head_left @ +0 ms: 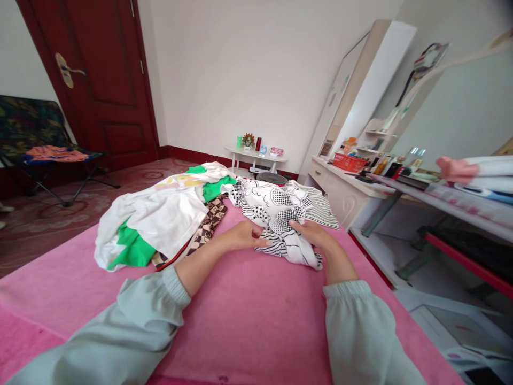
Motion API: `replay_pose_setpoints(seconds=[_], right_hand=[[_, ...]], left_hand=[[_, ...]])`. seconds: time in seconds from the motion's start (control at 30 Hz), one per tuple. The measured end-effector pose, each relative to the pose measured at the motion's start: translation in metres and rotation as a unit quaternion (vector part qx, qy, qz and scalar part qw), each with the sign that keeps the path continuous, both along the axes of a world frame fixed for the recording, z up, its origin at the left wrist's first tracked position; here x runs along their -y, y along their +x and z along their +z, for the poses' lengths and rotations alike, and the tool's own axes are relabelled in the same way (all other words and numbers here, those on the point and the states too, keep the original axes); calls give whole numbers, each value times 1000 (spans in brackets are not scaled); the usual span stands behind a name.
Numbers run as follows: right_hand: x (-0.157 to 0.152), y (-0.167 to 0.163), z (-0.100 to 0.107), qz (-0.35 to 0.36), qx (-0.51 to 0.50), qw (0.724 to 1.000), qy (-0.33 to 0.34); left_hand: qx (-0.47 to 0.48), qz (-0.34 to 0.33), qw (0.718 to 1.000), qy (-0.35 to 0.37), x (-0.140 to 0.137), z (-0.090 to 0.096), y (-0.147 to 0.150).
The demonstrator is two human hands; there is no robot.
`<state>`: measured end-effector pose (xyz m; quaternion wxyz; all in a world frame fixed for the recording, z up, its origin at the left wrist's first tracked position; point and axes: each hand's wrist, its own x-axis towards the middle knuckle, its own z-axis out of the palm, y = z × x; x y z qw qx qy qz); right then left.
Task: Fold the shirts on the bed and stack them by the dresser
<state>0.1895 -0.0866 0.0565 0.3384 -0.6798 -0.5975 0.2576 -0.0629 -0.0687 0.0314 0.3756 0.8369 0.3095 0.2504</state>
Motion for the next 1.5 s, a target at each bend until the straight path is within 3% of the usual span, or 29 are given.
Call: replay_pose_setpoints(seconds=[0.07,0.17,0.3,0.37,0.43,0.57,0.63,0.73,0.83,0.97,1.1,1.23,1.27,1.33,1.4,1.5], right_hand=[[2,-6,5,26,12,999,-25],[2,-10,8,20,4,1000,-11],[2,-9,7,25,-28,999,7],[4,-12,7,69,-30,997,-31],[7,-20,8,135,-28,986,-95],[11,-47,8,286,-14,943,-171],[12,-61,7,296,39,943,-149],[15,-82,7,211,186,957,-62],[24,-106,8,186,291,938,-20],[35,-135,0,213,336,917,2],[31,-137,-2,167,345,924,11],[19,-95,22,115,176,977,-29],[17,-80,30,79,104,991,-17],[15,-53,45,-18,-30,997,71],[15,-33,57,-118,-141,962,204],[19,-18,69,-217,-257,849,408]], left_hand=[[38,22,999,2,1,0,6],[195,152,969,-9,-6,7,5],[434,340,831,-75,-23,21,-17],[470,379,790,-108,-30,23,-29],[482,398,769,-134,-34,23,-37],[522,401,726,-202,-36,24,-38],[536,392,717,-213,-35,28,-36],[544,385,715,-210,-33,34,-35],[541,394,714,-206,-33,36,-37],[543,395,715,-196,-35,34,-40],[536,397,722,-186,-37,35,-47],[538,424,713,-147,-43,38,-59],[538,430,712,-140,-45,38,-63],[543,428,711,-129,-49,38,-67],[556,415,711,-112,-51,38,-69],[567,399,717,-69,-49,44,-68]])
